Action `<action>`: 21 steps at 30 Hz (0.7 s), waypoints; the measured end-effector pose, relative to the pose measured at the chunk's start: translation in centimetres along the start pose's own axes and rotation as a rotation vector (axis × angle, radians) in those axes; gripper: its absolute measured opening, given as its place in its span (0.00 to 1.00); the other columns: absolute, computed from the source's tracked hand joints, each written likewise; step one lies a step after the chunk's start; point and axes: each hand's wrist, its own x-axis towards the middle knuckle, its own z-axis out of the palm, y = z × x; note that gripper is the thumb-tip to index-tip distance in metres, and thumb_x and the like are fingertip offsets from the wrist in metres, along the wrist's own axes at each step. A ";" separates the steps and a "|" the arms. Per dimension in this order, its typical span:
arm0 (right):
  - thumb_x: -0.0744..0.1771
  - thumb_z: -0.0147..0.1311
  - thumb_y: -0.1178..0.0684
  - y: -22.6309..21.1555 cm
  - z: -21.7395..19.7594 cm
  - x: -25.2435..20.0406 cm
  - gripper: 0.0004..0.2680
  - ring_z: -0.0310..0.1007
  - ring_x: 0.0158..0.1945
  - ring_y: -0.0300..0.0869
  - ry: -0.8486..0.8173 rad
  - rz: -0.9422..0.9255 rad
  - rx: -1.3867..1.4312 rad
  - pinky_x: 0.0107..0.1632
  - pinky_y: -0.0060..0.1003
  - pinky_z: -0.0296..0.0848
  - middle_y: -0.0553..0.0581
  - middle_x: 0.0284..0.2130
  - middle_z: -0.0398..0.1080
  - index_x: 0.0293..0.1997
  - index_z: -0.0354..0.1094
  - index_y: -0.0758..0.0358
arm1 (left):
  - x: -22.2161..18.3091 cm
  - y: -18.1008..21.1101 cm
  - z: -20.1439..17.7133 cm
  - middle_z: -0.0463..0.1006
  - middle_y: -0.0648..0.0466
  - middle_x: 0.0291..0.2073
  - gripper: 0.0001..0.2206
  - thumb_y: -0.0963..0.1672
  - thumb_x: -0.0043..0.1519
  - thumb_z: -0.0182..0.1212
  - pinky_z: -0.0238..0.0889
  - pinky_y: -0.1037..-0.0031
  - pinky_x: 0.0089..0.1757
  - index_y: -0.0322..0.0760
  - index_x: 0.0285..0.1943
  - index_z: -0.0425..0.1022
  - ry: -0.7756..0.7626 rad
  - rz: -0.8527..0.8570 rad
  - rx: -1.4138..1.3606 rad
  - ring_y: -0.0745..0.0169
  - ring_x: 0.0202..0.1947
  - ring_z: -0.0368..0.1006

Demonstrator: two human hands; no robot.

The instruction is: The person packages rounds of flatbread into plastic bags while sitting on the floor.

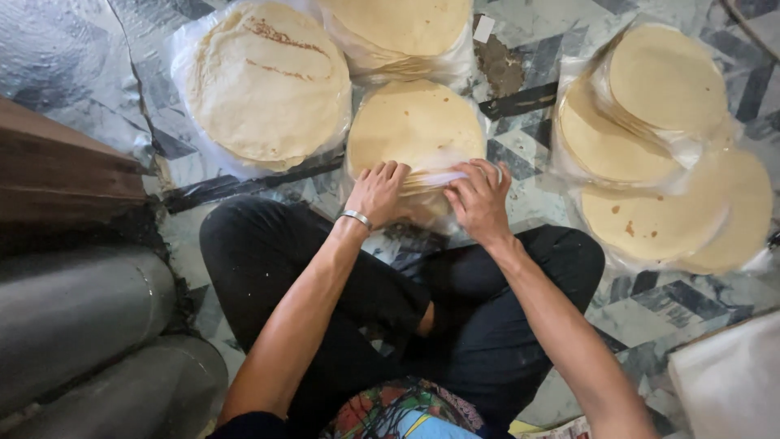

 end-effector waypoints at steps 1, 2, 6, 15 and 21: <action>0.65 0.65 0.50 -0.2 -0.2 0.0 0.06 0.61 0.67 0.49 -0.007 -0.008 -0.001 0.72 0.61 0.46 0.50 0.58 0.67 0.41 0.73 0.56 | -0.1 -0.5 1.0 0.76 0.46 0.41 0.31 0.53 0.40 0.72 0.64 0.56 0.43 0.35 0.50 0.71 0.005 -0.008 -0.006 0.43 0.48 0.72; 0.66 0.64 0.51 -0.3 -0.3 0.1 0.06 0.61 0.67 0.51 0.012 0.023 0.037 0.71 0.61 0.47 0.52 0.58 0.66 0.41 0.72 0.56 | -0.1 -1.0 1.9 0.76 0.49 0.42 0.25 0.50 0.46 0.69 0.65 0.57 0.44 0.38 0.50 0.71 0.012 -0.043 0.009 0.47 0.49 0.73; 0.67 0.64 0.49 -1.4 -0.4 -0.3 0.08 0.59 0.68 0.55 -0.019 -0.063 0.101 0.71 0.63 0.49 0.59 0.61 0.62 0.42 0.69 0.57 | 0.3 -1.4 1.5 0.77 0.51 0.40 0.17 0.49 0.54 0.69 0.67 0.55 0.45 0.41 0.46 0.72 -0.042 -0.127 -0.074 0.45 0.48 0.74; 0.64 0.63 0.44 -1.7 -0.8 0.1 0.07 0.51 0.73 0.52 -0.256 -0.196 -0.221 0.70 0.71 0.40 0.50 0.68 0.61 0.36 0.73 0.51 | 0.7 -1.9 2.4 0.79 0.48 0.35 0.16 0.54 0.60 0.64 0.69 0.52 0.41 0.41 0.41 0.75 0.036 -0.196 -0.173 0.41 0.41 0.77; 0.66 0.62 0.50 -1.0 -0.5 0.2 0.05 0.56 0.71 0.49 -0.120 -0.112 -0.147 0.75 0.63 0.42 0.47 0.63 0.67 0.42 0.73 0.54 | 0.3 -1.8 2.3 0.78 0.49 0.41 0.21 0.54 0.55 0.69 0.66 0.52 0.44 0.40 0.47 0.72 -0.007 -0.138 -0.146 0.44 0.48 0.74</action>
